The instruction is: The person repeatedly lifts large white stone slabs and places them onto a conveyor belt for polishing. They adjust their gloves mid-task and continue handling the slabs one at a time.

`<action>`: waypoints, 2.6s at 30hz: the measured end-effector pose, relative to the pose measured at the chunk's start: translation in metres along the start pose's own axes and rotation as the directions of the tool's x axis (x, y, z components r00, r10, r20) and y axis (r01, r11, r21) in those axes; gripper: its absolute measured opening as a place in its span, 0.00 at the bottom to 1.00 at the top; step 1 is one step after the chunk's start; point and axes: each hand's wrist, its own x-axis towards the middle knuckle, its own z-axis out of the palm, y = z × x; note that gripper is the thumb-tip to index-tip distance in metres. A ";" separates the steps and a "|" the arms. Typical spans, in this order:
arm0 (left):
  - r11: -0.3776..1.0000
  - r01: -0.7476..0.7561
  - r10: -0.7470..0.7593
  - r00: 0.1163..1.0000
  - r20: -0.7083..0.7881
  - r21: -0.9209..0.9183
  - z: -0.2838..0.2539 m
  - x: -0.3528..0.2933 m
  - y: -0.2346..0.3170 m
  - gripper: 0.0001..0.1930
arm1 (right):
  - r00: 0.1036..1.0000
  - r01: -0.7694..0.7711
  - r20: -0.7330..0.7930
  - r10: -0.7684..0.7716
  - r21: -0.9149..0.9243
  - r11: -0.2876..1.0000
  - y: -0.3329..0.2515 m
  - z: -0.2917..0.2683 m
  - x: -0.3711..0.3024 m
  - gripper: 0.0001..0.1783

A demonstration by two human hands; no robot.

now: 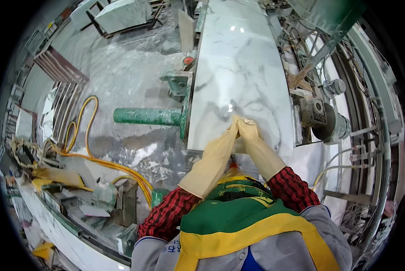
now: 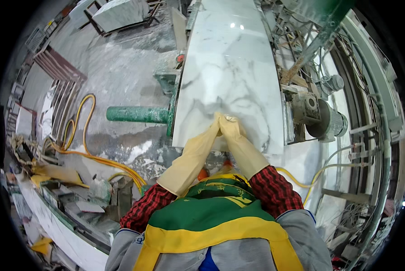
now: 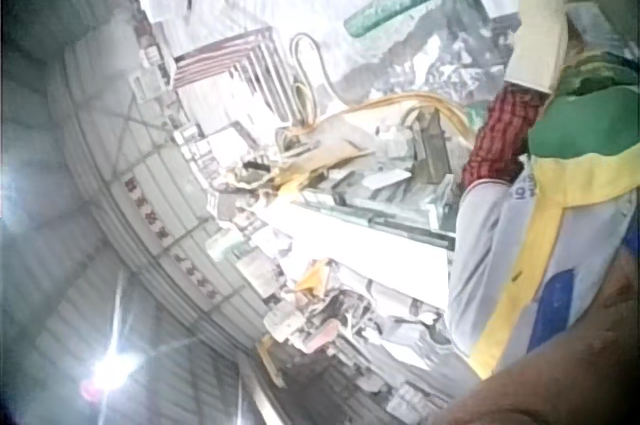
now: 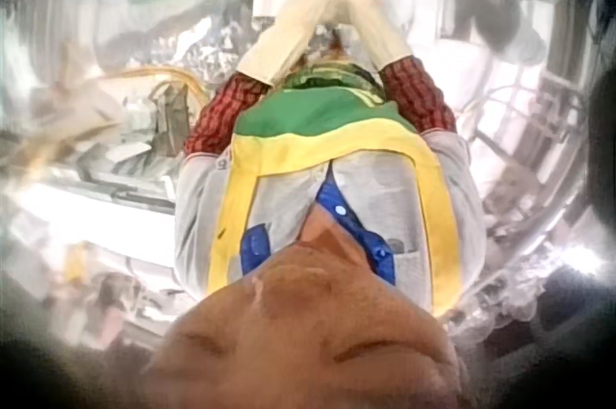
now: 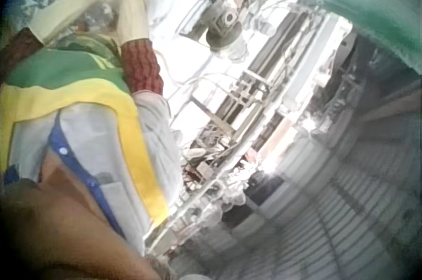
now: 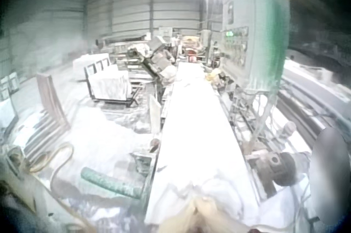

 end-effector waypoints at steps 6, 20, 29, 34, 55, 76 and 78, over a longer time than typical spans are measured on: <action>0.704 0.451 -0.502 0.862 0.064 -0.549 -0.028 -0.023 0.047 0.28 | 0.874 -0.147 0.456 0.166 -0.077 0.986 -0.051 0.036 -0.021 0.22; 0.683 0.205 -0.591 0.720 -0.364 -0.701 -0.048 0.025 -0.032 0.19 | 0.519 0.658 0.817 -0.251 -0.195 0.727 -0.120 0.029 -0.141 0.32; 0.294 -0.133 -0.306 0.925 -0.225 -0.947 -0.008 0.014 -0.060 0.15 | 0.683 0.460 0.714 -0.151 -0.261 0.849 -0.055 0.027 -0.085 0.12; 0.814 -0.159 0.036 0.974 -0.225 -0.558 0.012 -0.045 -0.033 0.12 | 0.650 0.324 0.743 -0.160 -0.080 0.943 -0.051 0.016 -0.072 0.13; 0.544 -0.445 -0.169 0.772 -0.613 -0.711 -0.014 -0.086 -0.038 0.28 | 0.426 0.185 0.848 -0.314 0.258 0.948 -0.033 0.044 -0.118 0.29; 0.835 -0.301 0.132 0.922 -0.363 -0.461 -0.001 -0.115 0.015 0.33 | 0.588 0.307 0.703 -0.399 0.262 0.915 -0.024 0.046 -0.088 0.19; 0.764 -0.330 0.148 0.926 -0.347 -0.555 -0.003 -0.126 0.040 0.29 | 0.596 0.248 0.711 -0.372 0.278 0.928 -0.049 0.039 -0.106 0.22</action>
